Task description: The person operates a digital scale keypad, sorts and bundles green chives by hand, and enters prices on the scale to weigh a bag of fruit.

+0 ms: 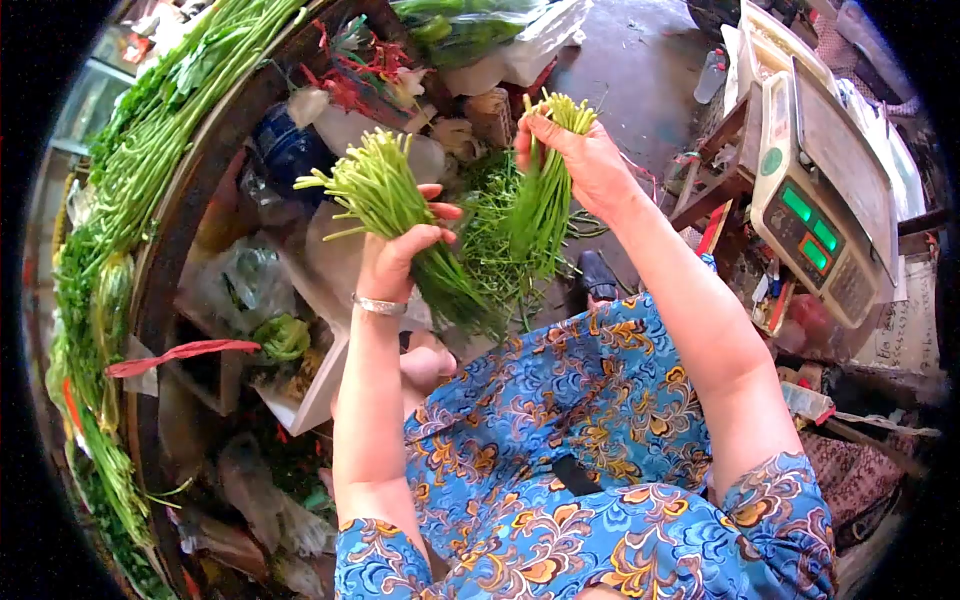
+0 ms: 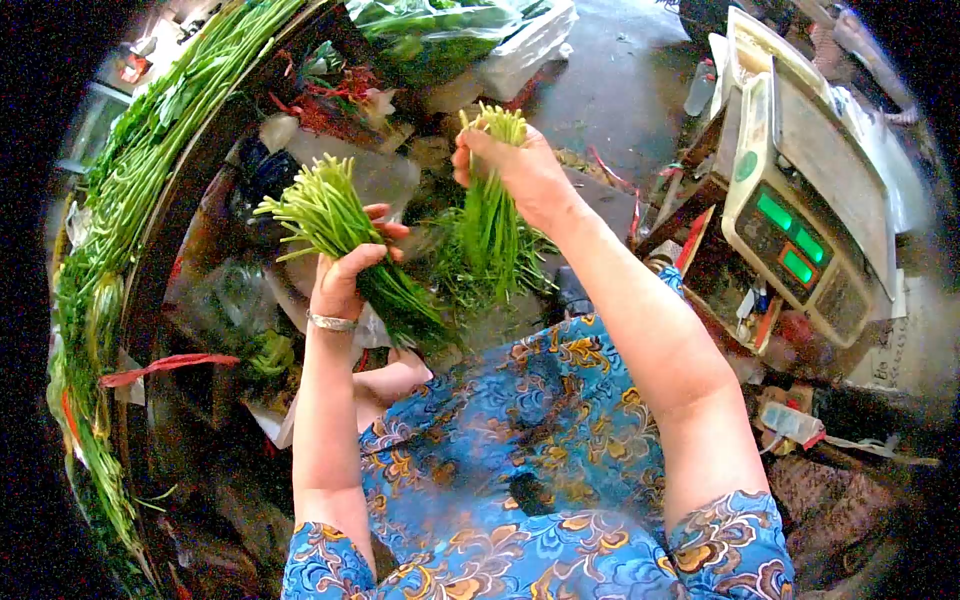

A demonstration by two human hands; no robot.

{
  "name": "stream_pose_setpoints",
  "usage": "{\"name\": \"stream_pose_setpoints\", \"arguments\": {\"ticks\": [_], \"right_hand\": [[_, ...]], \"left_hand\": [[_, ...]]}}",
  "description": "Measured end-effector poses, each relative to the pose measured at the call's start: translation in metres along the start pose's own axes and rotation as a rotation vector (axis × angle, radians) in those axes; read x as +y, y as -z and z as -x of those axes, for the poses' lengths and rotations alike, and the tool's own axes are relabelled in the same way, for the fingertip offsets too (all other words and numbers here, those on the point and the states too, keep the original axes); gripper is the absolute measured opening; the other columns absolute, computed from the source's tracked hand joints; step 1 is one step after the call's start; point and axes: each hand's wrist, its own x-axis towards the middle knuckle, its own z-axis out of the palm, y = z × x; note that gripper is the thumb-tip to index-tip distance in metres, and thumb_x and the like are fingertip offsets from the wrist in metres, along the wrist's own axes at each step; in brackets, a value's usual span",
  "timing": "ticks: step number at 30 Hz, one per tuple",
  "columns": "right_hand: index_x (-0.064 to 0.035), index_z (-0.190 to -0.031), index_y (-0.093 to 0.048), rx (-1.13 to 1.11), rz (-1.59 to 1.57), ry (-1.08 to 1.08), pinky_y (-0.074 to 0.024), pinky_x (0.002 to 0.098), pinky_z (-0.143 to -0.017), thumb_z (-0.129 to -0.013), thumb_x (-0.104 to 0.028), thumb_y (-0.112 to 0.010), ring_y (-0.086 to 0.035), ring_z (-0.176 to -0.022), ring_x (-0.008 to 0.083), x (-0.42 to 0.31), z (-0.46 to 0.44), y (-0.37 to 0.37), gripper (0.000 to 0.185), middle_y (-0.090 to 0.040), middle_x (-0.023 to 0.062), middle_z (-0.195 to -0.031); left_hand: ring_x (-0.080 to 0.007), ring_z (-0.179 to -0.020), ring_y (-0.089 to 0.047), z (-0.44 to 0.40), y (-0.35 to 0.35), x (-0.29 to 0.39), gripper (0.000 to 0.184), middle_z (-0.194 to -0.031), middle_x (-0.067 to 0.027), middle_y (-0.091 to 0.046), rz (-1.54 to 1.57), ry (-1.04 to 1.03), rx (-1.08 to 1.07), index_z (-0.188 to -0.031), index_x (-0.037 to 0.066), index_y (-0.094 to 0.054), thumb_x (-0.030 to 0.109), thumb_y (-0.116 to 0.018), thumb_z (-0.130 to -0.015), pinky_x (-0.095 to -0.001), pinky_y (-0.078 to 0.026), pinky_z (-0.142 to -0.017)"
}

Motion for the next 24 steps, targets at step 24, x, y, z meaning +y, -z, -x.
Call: {"name": "stream_pose_setpoints", "arguments": {"ticks": [24], "right_hand": [[-0.0098, -0.077, -0.059, -0.018, 0.135, -0.099, -0.0352, 0.0238, -0.045, -0.081, -0.019, -0.069, -0.045, -0.052, 0.0070, 0.023, 0.012, -0.030, 0.014, -0.051, -0.0034, -0.063]], "left_hand": [[-0.0193, -0.071, -0.063, -0.005, -0.018, -0.003, 0.027, -0.090, -0.0134, -0.065, 0.126, 0.041, 0.056, -0.102, -0.002, -0.056, 0.003, -0.066, -0.077, -0.0292, -0.052, -0.058]]}}
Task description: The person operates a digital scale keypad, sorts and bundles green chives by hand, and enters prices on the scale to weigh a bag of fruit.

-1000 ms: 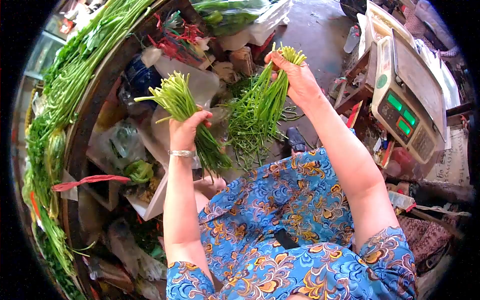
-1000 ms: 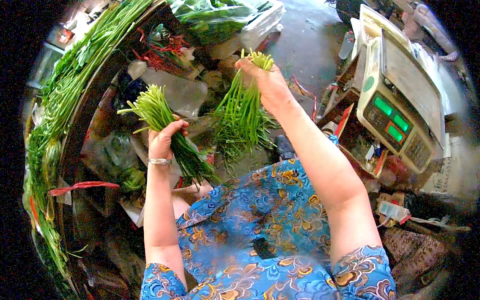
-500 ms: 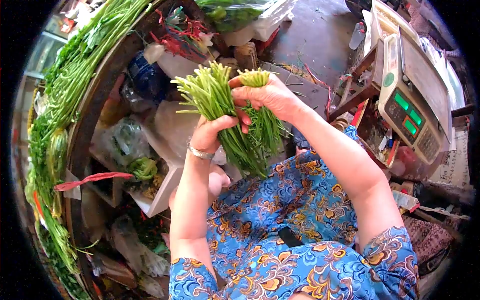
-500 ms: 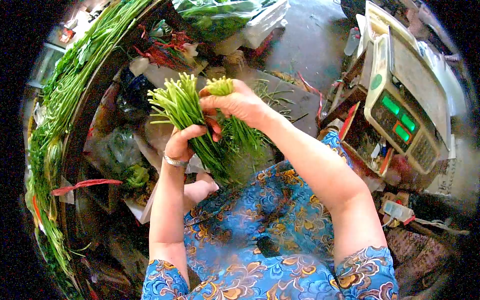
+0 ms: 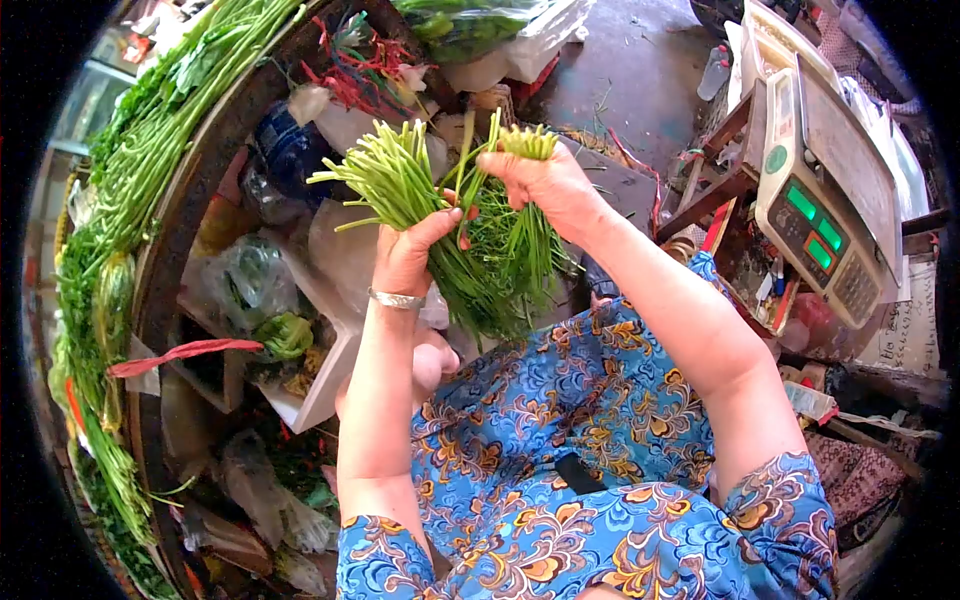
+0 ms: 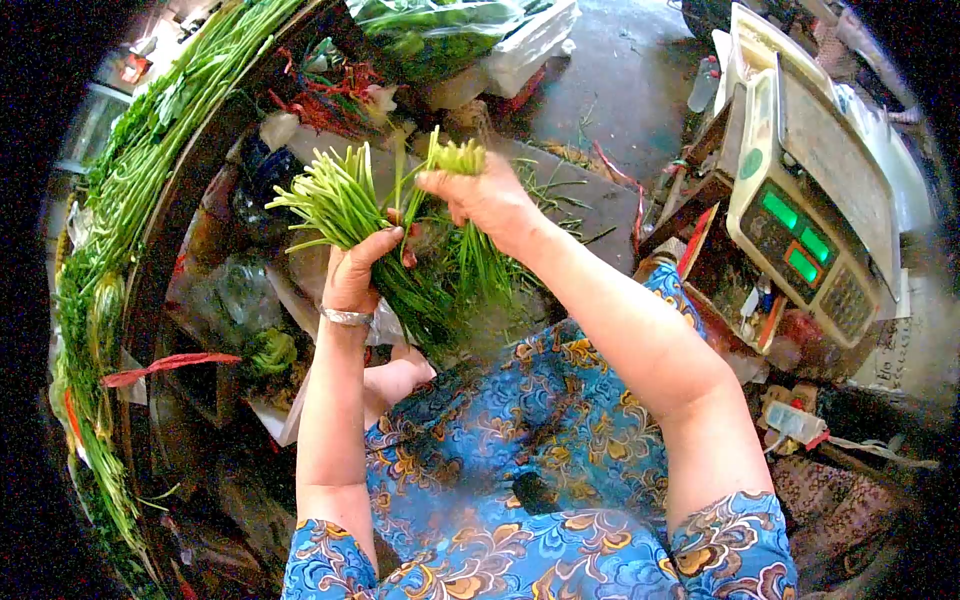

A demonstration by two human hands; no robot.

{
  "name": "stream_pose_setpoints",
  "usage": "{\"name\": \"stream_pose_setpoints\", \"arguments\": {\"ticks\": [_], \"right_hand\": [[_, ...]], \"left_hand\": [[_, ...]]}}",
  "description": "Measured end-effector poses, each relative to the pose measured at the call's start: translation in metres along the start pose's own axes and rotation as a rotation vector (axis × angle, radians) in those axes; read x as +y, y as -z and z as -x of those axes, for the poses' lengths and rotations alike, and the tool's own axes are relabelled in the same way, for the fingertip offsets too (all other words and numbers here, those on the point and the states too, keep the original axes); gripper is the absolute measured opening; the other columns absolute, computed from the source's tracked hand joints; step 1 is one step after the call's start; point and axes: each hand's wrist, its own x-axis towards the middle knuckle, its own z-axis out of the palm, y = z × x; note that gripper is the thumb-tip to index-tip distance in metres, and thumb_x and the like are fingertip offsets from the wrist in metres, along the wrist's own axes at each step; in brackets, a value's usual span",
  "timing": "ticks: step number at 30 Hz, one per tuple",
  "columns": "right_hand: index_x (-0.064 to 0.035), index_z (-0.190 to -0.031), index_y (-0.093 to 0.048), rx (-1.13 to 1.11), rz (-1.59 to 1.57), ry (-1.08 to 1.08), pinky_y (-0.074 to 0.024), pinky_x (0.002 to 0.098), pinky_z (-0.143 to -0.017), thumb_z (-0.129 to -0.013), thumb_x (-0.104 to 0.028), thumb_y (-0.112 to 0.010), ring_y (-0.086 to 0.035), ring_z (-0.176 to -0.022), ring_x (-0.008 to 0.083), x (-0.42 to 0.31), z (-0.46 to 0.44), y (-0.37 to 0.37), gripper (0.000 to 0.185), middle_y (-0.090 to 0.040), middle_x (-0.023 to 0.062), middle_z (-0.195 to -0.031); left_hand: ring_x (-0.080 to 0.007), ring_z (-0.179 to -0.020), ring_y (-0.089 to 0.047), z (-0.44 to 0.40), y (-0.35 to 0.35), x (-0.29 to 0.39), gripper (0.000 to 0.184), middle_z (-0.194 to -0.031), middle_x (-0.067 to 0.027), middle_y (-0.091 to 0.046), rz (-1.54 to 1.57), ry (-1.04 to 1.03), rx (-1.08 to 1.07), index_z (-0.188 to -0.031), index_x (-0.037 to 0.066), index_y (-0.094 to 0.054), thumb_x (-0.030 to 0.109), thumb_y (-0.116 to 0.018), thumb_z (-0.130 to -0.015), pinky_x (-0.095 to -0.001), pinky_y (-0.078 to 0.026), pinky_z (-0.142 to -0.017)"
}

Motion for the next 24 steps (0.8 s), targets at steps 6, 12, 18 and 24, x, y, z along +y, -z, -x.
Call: {"name": "stream_pose_setpoints", "arguments": {"ticks": [6, 12, 18, 24], "right_hand": [[-0.0068, -0.088, -0.059, 0.201, -0.197, 0.080, -0.0395, 0.0233, -0.047, -0.082, -0.017, -0.070, -0.041, -0.047, 0.0045, -0.015, -0.017, 0.028, 0.016, -0.044, -0.0066, -0.058], [-0.0096, -0.083, -0.060, 0.176, -0.172, 0.022, -0.0350, 0.0211, -0.045, -0.082, -0.022, -0.071, -0.040, -0.047, 0.0031, -0.021, -0.011, 0.030, 0.017, -0.044, -0.0074, -0.059], [-0.0086, -0.085, -0.063, -0.069, -0.088, -0.138, -0.0316, 0.0218, -0.044, -0.077, -0.019, -0.074, -0.041, -0.048, 0.0041, -0.012, -0.003, 0.015, 0.017, -0.047, -0.0062, -0.059], [-0.0079, -0.082, -0.063, -0.045, -0.123, -0.110, -0.0333, 0.0235, -0.046, -0.078, -0.014, -0.067, -0.039, -0.047, 0.0057, -0.008, -0.003, 0.013, 0.009, -0.048, -0.0046, -0.059]], "left_hand": [[-0.0219, -0.071, -0.063, 0.003, 0.001, 0.000, 0.024, -0.087, -0.0120, -0.064, -0.024, -0.038, 0.029, -0.098, 0.000, -0.058, 0.002, -0.066, -0.075, -0.0320, -0.052, -0.056], [-0.0224, -0.074, -0.064, 0.000, 0.008, -0.005, 0.024, -0.086, -0.0111, -0.063, -0.041, -0.057, 0.035, -0.098, 0.000, -0.058, 0.001, -0.066, -0.076, -0.0320, -0.053, -0.056], [-0.0168, -0.069, -0.062, 0.003, -0.002, -0.004, 0.021, -0.081, -0.0088, -0.064, -0.121, -0.089, 0.070, -0.094, -0.002, -0.061, 0.001, -0.069, -0.075, -0.0287, -0.050, -0.055], [-0.0151, -0.064, -0.060, 0.001, -0.002, -0.009, 0.020, -0.080, -0.0064, -0.063, -0.154, -0.077, 0.061, -0.093, -0.001, -0.062, 0.000, -0.070, -0.074, -0.0279, -0.050, -0.055]]}}
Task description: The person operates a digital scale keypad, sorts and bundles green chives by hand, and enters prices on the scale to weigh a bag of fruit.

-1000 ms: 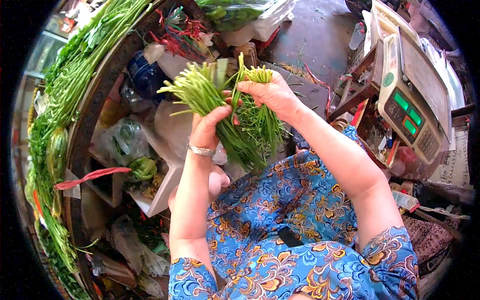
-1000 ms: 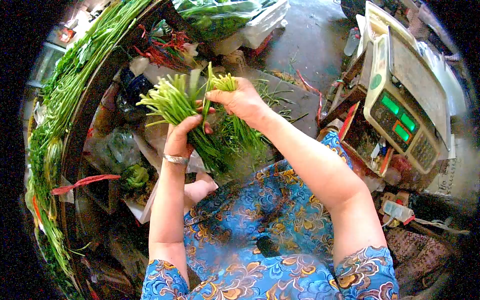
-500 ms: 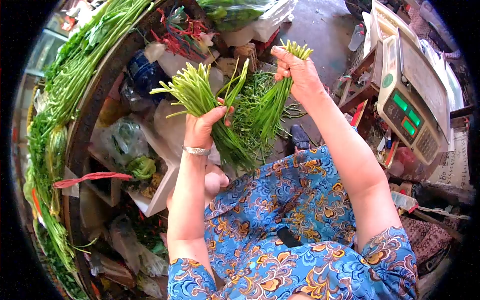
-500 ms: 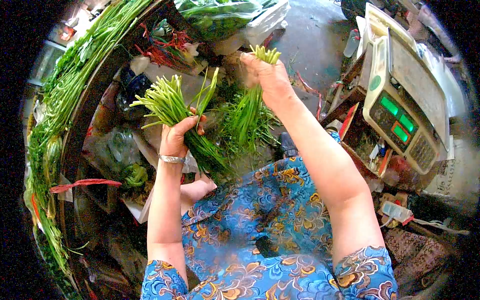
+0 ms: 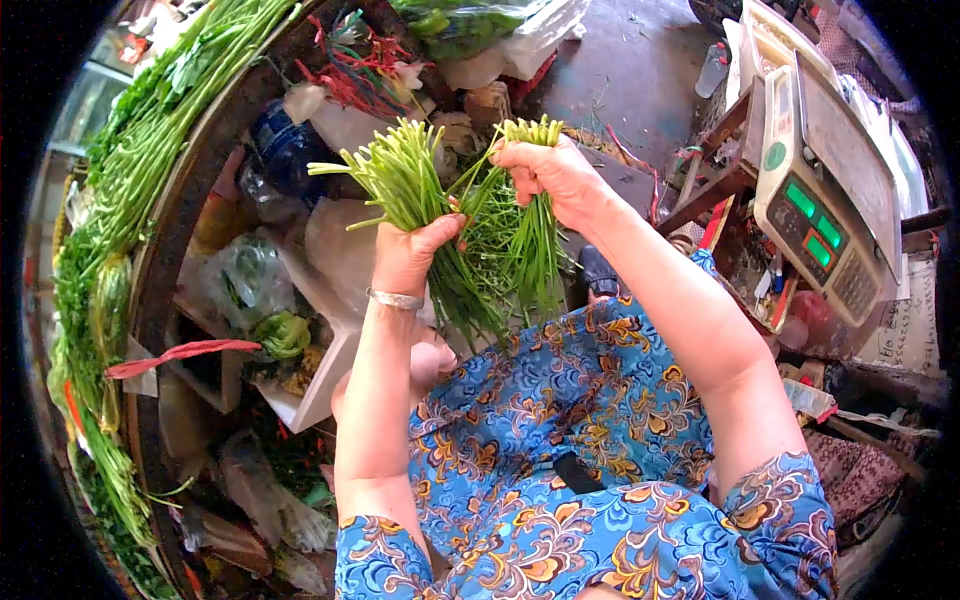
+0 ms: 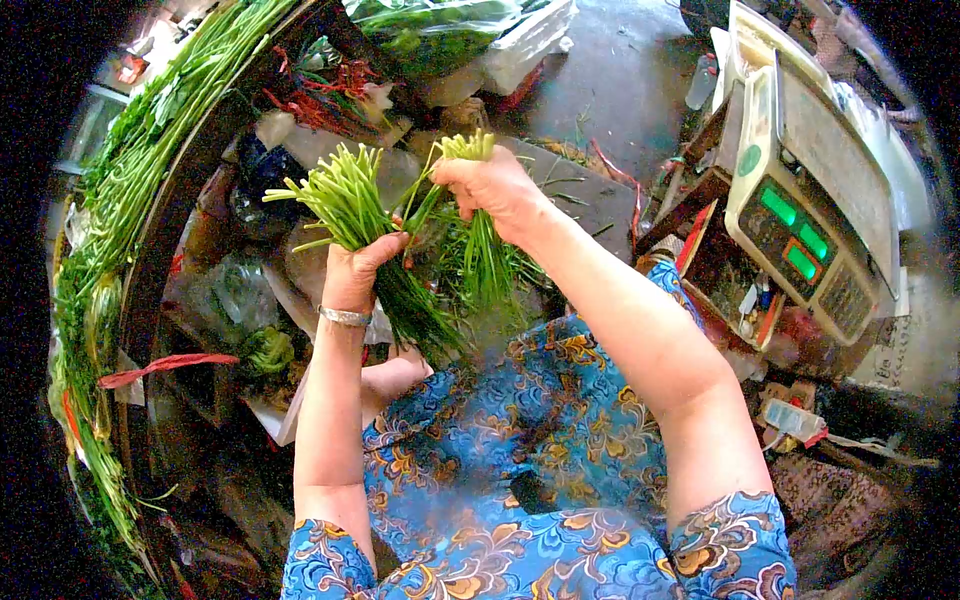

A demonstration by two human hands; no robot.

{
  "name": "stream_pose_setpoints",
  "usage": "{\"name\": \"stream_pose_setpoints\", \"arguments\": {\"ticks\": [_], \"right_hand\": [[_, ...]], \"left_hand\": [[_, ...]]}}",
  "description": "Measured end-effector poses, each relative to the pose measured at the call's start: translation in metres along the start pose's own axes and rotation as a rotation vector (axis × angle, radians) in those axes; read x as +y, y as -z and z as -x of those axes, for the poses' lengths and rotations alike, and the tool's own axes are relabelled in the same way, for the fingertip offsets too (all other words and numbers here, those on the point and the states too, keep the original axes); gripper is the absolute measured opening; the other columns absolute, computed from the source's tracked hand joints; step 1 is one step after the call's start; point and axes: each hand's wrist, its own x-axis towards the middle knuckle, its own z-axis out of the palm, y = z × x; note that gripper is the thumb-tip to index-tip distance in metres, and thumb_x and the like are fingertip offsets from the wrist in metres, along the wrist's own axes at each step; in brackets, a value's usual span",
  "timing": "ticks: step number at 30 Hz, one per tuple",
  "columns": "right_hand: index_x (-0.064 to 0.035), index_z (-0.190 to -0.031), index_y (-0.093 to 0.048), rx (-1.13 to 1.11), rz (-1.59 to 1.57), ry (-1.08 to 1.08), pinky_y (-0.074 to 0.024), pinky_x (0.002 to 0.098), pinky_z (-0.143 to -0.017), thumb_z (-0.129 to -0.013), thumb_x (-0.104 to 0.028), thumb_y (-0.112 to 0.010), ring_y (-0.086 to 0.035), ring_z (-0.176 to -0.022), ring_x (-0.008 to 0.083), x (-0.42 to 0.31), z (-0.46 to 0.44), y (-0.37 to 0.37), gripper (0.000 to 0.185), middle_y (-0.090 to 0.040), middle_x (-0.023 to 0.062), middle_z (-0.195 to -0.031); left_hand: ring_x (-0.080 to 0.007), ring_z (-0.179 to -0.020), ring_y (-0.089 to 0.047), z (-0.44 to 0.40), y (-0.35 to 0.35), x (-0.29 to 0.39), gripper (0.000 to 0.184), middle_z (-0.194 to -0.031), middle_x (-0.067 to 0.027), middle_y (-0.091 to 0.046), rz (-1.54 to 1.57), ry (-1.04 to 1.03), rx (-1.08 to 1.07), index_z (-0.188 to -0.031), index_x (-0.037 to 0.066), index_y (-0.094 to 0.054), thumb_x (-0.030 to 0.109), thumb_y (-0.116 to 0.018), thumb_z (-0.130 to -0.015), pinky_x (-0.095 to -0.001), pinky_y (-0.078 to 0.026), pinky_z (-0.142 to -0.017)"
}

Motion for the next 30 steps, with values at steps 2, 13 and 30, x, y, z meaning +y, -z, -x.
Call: {"name": "stream_pose_setpoints", "arguments": {"ticks": [2, 13, 30], "right_hand": [[-0.0089, -0.078, -0.060, 0.035, 0.010, 0.013, -0.0336, 0.0249, -0.045, -0.077, -0.013, -0.066, -0.040, -0.048, 0.0067, 0.000, -0.002, 0.003, 0.007, -0.048, -0.0043, -0.060], [-0.0067, -0.086, -0.064, 0.295, -0.029, 0.190, -0.0437, 0.0287, -0.054, -0.077, -0.013, -0.072, -0.051, -0.059, 0.0106, -0.025, -0.011, 0.042, 0.014, -0.057, -0.0022, -0.070], [-0.0010, -0.091, -0.064, -0.040, 0.856, 0.397, -0.0490, 0.0301, -0.069, -0.081, -0.019, -0.069, -0.061, -0.071, 0.0177, 0.001, -0.002, 0.013, 0.021, -0.067, 0.0097, -0.079]], "left_hand": [[-0.0151, -0.063, -0.060, -0.001, 0.002, 0.001, 0.021, -0.080, -0.0062, -0.063, -0.009, 0.018, -0.007, -0.093, -0.001, -0.062, 0.000, -0.070, -0.074, -0.0278, -0.050, -0.055], [-0.0198, -0.067, -0.065, 0.003, 0.017, 0.004, 0.026, -0.082, -0.0123, -0.066, 0.042, 0.078, 0.004, -0.094, -0.001, -0.059, 0.003, -0.071, -0.072, -0.0297, -0.052, -0.054], [-0.0183, -0.066, -0.064, -0.002, 0.011, 0.003, 0.023, -0.081, -0.0105, -0.066, 0.043, 0.078, 0.002, -0.092, -0.002, -0.060, 0.001, -0.071, -0.072, -0.0289, -0.053, -0.055]]}}
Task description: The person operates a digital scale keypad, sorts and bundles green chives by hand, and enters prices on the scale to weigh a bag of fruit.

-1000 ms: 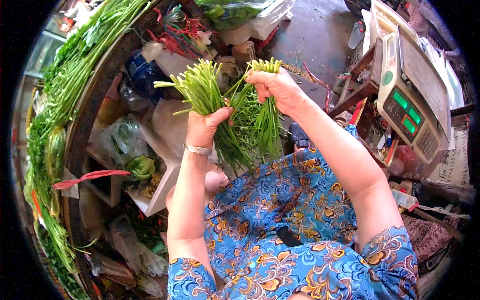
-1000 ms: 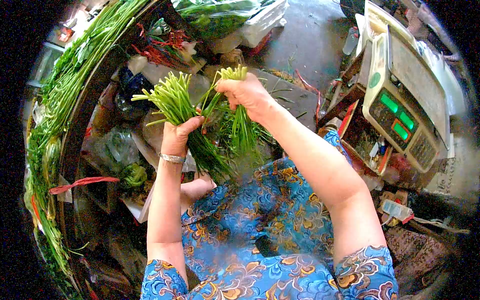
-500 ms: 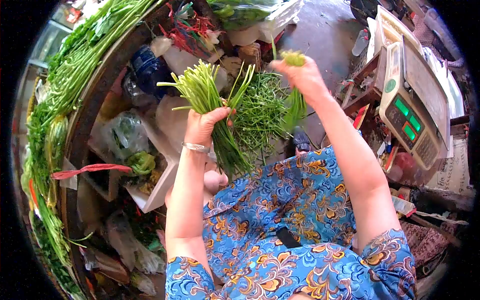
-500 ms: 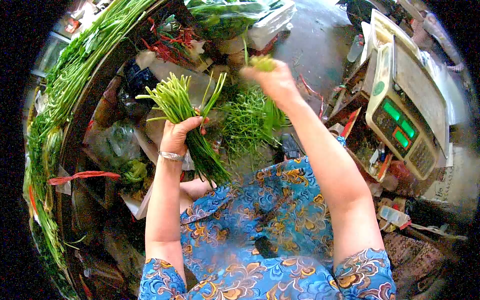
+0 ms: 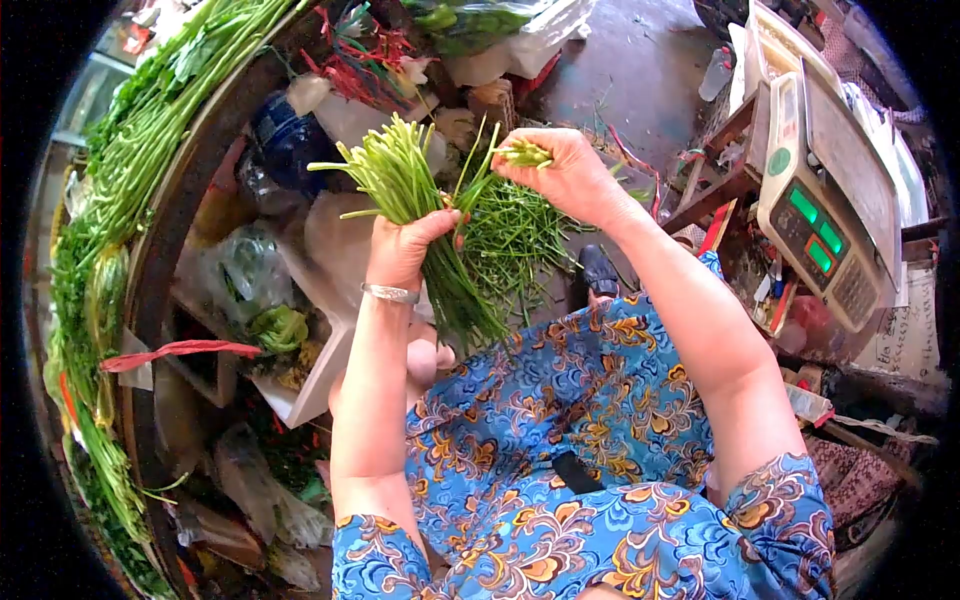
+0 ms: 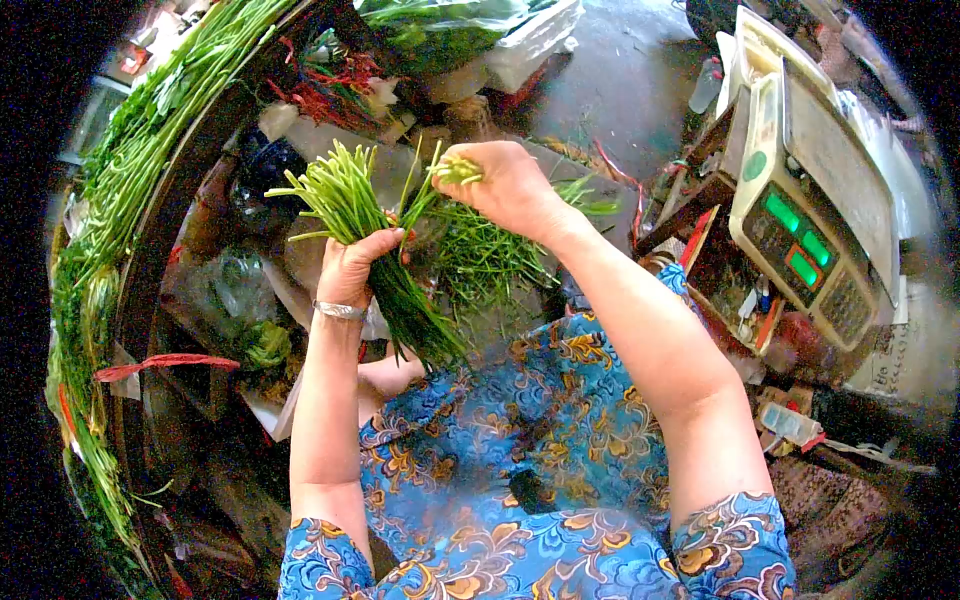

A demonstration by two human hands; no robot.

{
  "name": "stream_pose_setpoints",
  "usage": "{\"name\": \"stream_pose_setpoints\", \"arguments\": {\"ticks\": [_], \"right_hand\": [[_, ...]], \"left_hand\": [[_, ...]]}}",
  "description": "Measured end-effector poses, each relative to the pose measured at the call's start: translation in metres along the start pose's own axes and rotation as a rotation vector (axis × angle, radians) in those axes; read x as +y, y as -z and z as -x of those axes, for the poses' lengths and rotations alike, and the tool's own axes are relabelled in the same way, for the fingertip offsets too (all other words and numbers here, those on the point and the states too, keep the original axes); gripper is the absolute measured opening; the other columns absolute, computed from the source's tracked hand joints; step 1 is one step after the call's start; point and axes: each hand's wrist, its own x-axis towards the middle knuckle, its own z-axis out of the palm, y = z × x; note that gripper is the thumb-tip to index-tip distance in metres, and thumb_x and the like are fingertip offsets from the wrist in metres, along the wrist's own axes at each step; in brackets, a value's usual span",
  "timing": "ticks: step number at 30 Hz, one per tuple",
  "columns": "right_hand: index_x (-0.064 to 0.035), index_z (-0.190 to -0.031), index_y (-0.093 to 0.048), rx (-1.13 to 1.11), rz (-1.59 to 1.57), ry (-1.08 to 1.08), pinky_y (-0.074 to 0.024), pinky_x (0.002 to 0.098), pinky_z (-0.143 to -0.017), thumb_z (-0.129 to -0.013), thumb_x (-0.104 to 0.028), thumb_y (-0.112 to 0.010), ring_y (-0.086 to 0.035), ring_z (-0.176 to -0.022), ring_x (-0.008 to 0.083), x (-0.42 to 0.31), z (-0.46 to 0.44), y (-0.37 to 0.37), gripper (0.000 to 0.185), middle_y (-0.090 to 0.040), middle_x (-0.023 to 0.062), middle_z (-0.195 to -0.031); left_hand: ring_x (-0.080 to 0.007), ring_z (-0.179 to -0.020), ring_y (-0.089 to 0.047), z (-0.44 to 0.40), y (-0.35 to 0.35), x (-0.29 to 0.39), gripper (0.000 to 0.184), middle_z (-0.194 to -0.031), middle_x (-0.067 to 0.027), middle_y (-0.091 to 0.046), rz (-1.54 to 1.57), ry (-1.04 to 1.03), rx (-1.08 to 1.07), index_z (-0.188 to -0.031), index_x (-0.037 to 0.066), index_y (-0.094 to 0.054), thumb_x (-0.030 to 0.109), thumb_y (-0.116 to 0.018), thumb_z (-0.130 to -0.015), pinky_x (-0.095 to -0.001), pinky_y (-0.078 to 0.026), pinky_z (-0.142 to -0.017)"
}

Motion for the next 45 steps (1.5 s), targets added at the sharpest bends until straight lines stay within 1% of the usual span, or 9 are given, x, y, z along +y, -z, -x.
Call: {"name": "stream_pose_setpoints", "arguments": {"ticks": [4, 8, 18, 27, 31, 33, 37, 42, 45], "right_hand": [[-0.0030, -0.092, -0.065, 0.180, -0.377, -0.151, -0.0468, 0.0262, -0.064, -0.080, -0.023, -0.072, -0.057, -0.071, 0.0083, -0.003, -0.005, 0.009, 0.024, -0.065, -0.0018, -0.081], [-0.0071, -0.093, -0.066, 0.223, -0.573, -0.298, -0.0407, 0.0226, -0.055, -0.078, -0.020, -0.075, -0.052, -0.064, 0.0066, 0.001, -0.005, 0.009, 0.022, -0.064, -0.0012, -0.084], [-0.0092, -0.089, -0.062, 0.021, -0.961, -0.316, -0.0406, 0.0251, -0.061, -0.084, -0.025, -0.069, -0.055, -0.072, 0.0096, -0.010, -0.006, -0.012, 0.018, -0.061, -0.0007, -0.080], [-0.0117, -0.090, -0.061, 0.268, -1.005, -0.217, -0.0454, 0.0252, -0.060, -0.086, -0.031, -0.066, -0.055, -0.069, 0.0088, 0.016, -0.009, 0.035, 0.020, -0.061, -0.0019, -0.081], [-0.0083, -0.092, -0.063, 0.412, -1.100, -0.300, -0.0475, 0.0263, -0.067, -0.081, -0.020, -0.073, -0.057, -0.078, 0.0116, 0.009, -0.006, 0.043, 0.018, -0.063, -0.0002, -0.083], [-0.0086, -0.091, -0.066, 0.366, -0.877, -0.117, -0.0459, 0.0248, -0.067, -0.078, -0.017, -0.075, -0.057, -0.081, 0.0085, 0.013, -0.009, 0.035, 0.018, -0.065, -0.0012, -0.085], [-0.0067, -0.087, -0.069, 0.313, -0.787, -0.211, -0.0391, 0.0223, -0.062, -0.079, -0.020, -0.075, -0.051, -0.070, 0.0046, -0.003, -0.007, 0.011, 0.017, -0.061, -0.0065, -0.077], [-0.0061, -0.087, -0.067, 0.213, -0.547, -0.221, -0.0452, 0.0253, -0.067, -0.078, -0.014, -0.074, -0.055, -0.074, 0.0067, -0.011, -0.004, -0.024, 0.014, -0.065, -0.0025, -0.083], [-0.0046, -0.086, -0.066, 0.161, -0.709, -0.206, -0.0450, 0.0256, -0.067, -0.079, -0.016, -0.073, -0.055, -0.074, 0.0071, -0.014, 0.000, -0.038, 0.015, -0.064, -0.0024, -0.082]], "left_hand": [[-0.0211, -0.075, -0.066, -0.001, 0.004, -0.003, 0.025, -0.083, -0.0105, -0.065, 0.037, 0.007, -0.012, -0.094, -0.002, -0.059, -0.001, -0.070, -0.072, -0.0299, -0.055, -0.056], [-0.0218, -0.075, -0.066, 0.001, 0.001, -0.002, 0.024, -0.082, -0.0105, -0.065, 0.004, 0.008, 0.036, -0.095, -0.003, -0.059, 0.000, -0.069, -0.073, -0.0300, -0.056, -0.056], [-0.0172, -0.063, -0.062, -0.001, -0.013, -0.004, 0.022, -0.078, -0.0070, -0.064, 0.065, 0.046, -0.039, -0.090, -0.001, -0.061, 0.001, -0.070, -0.070, -0.0285, -0.051, -0.058], [-0.0192, -0.063, -0.063, -0.001, 0.024, 0.002, 0.023, -0.080, -0.0091, -0.066, -0.028, 0.000, 0.191, -0.089, -0.002, -0.063, 0.003, -0.073, -0.069, -0.0298, -0.053, -0.055], [-0.0199, -0.069, -0.066, -0.007, 0.050, -0.002, 0.018, -0.083, -0.0114, -0.069, -0.160, -0.173, 0.297, -0.088, -0.003, -0.065, -0.001, -0.068, -0.070, -0.0293, -0.054, -0.065], [-0.0190, -0.071, -0.066, -0.006, 0.046, -0.001, 0.016, -0.082, -0.0115, -0.069, -0.175, -0.234, 0.337, -0.088, -0.003, -0.065, -0.001, -0.068, -0.073, -0.0294, -0.054, -0.065], [-0.0152, -0.069, -0.064, 0.000, 0.016, 0.009, 0.013, -0.084, -0.0114, -0.069, -0.115, -0.123, 0.181, -0.087, -0.004, -0.066, 0.003, -0.069, -0.076, -0.0276, -0.053, -0.061], [-0.0124, -0.064, -0.061, -0.003, -0.023, 0.002, 0.018, -0.081, -0.0059, -0.068, -0.159, -0.151, 0.073, -0.086, -0.002, -0.068, 0.006, -0.075, -0.072, -0.0245, -0.048, -0.056], [-0.0119, -0.060, -0.059, -0.009, -0.036, -0.004, 0.019, -0.077, -0.0042, -0.066, -0.071, -0.174, 0.052, -0.086, -0.001, -0.067, 0.002, -0.075, -0.069, -0.0251, -0.047, -0.053]]}}
